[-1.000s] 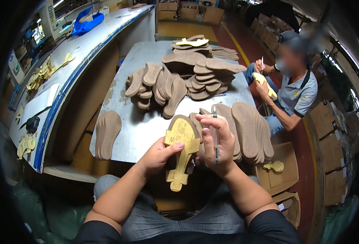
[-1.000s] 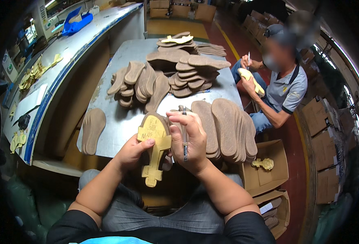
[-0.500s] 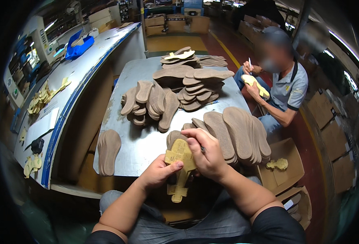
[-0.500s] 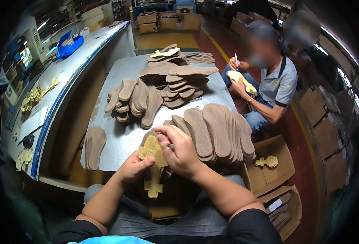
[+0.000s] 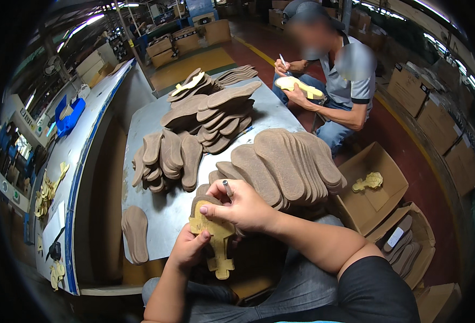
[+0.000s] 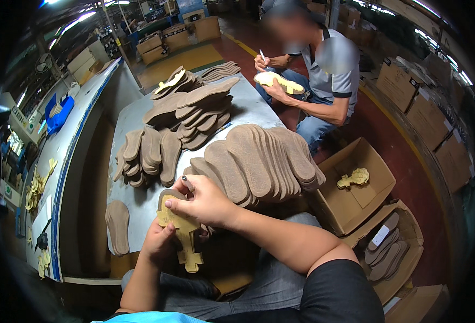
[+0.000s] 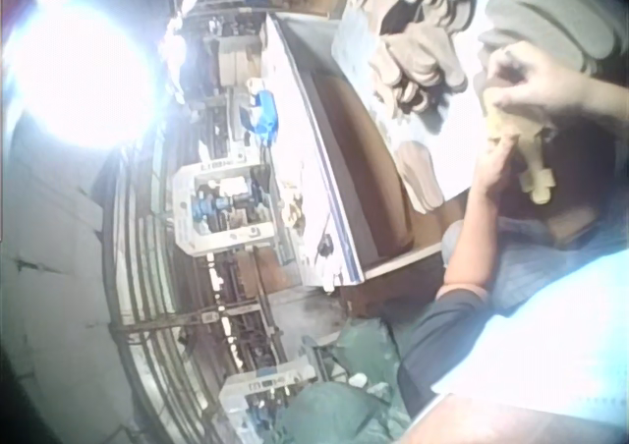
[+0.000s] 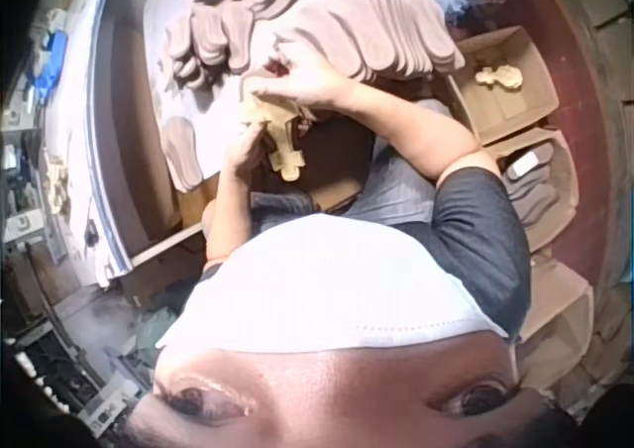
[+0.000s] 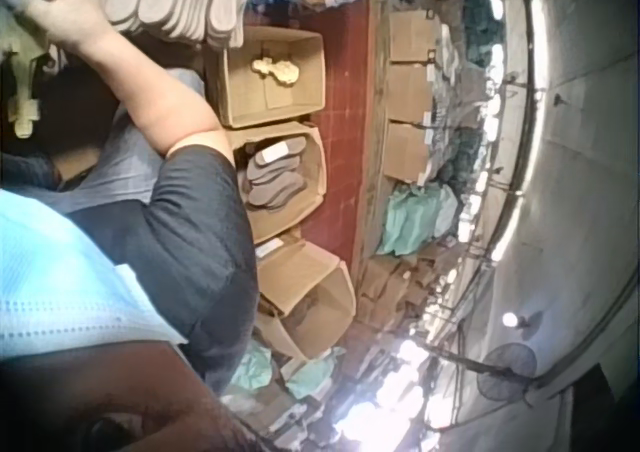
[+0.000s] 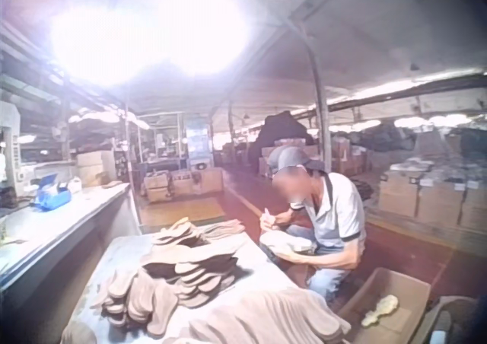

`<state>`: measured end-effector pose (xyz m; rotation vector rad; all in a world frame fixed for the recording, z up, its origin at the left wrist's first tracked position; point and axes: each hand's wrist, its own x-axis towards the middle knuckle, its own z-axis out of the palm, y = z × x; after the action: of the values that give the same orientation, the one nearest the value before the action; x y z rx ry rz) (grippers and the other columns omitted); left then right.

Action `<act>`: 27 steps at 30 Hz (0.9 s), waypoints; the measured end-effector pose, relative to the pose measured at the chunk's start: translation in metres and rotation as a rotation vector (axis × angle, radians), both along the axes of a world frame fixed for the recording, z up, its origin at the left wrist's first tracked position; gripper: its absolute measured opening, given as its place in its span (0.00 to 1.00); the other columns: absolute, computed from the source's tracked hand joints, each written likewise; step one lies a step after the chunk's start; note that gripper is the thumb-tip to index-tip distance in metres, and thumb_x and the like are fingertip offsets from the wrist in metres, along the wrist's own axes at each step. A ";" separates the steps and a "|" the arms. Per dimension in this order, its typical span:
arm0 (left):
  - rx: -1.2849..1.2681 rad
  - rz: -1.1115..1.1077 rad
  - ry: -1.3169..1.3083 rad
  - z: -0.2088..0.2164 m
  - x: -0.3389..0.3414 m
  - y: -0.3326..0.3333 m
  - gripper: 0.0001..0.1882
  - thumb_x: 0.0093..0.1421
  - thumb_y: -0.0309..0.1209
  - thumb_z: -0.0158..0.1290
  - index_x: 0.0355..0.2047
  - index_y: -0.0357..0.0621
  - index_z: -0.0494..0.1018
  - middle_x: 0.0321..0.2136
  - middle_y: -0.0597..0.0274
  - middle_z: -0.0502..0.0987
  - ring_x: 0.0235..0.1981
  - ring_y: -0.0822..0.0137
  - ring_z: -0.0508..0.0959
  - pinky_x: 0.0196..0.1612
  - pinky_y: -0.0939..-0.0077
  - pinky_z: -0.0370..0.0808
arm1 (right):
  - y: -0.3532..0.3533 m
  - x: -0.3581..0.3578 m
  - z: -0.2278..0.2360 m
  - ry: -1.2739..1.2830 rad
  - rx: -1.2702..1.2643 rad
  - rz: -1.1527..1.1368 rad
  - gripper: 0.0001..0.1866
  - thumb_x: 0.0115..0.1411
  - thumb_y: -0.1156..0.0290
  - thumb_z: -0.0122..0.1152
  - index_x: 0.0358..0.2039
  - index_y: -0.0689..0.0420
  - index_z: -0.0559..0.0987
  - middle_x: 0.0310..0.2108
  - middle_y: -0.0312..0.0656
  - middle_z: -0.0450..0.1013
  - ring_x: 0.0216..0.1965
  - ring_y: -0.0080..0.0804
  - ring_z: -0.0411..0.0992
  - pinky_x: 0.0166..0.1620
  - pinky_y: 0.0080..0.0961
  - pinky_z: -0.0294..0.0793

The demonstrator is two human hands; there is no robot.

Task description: The person marks the edges of shoe insoles using a pen-like tool, flipping each insole to mark both sides. They handle multiple insoles one at a time, placing marked pieces aside and continuing the process.

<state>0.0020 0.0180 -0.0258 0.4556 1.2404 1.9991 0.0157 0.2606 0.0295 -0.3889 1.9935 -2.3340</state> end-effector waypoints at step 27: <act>-0.053 -0.048 -0.013 0.038 0.017 0.009 0.21 0.73 0.26 0.62 0.63 0.29 0.76 0.56 0.47 0.85 0.55 0.57 0.87 0.61 0.59 0.83 | 0.022 -0.001 0.009 -0.125 -0.072 0.188 0.14 0.74 0.61 0.74 0.37 0.60 0.86 0.30 0.28 0.78 0.33 0.13 0.72 0.36 0.19 0.73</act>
<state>0.0185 0.0267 0.0120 0.4420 1.2605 1.9214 0.0143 0.2824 0.0389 -0.4042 1.7409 -2.2591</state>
